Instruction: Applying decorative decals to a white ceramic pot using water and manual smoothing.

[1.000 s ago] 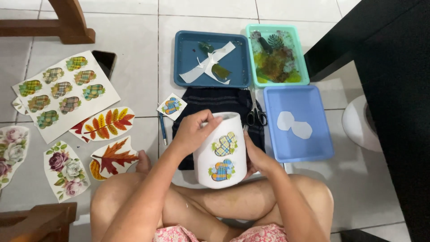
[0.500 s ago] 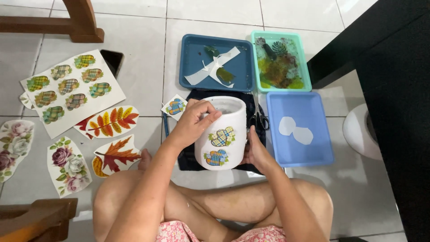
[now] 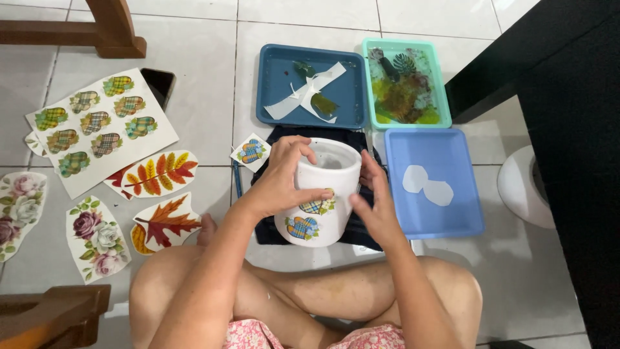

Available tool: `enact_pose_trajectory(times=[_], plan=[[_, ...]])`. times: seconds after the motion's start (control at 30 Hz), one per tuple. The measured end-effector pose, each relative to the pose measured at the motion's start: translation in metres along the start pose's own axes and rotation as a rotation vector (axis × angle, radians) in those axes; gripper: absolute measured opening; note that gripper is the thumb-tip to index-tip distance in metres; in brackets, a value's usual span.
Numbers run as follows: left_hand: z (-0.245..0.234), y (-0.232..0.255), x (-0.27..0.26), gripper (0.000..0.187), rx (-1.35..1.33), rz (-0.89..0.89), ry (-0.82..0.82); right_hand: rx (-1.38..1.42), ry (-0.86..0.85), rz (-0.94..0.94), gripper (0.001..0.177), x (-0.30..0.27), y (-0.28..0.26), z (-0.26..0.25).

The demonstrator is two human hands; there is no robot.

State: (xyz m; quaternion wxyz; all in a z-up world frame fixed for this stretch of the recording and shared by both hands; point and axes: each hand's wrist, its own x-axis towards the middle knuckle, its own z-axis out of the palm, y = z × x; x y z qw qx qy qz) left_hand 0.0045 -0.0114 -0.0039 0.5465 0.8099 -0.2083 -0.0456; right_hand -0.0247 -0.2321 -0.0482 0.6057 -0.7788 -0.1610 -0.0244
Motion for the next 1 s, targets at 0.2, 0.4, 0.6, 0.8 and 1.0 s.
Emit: enact_pose_trajectory(times=[0.2, 0.4, 0.6, 0.8, 1.0], plan=[[0.007, -0.004, 0.003, 0.052, 0.025, 0.029, 0.016, -0.102, 0.018, 0.028, 0.078, 0.003, -0.011, 0.004], [0.006, -0.011, 0.006, 0.045, 0.035, 0.034, -0.031, -0.081, 0.059, 0.060, 0.075, 0.004, -0.003, 0.004], [0.008, -0.015, 0.005, 0.043, 0.032, 0.049, -0.026, -0.056, 0.081, 0.084, 0.072, 0.004, 0.001, 0.004], [0.003, -0.006, 0.004, 0.047, 0.021, 0.008, -0.057, -0.050, 0.038, 0.082, 0.073, 0.005, 0.001, 0.002], [-0.011, 0.012, 0.000, 0.090, 0.031, -0.085, -0.182, -0.159, -0.148, 0.117, 0.138, 0.007, -0.032, 0.003]])
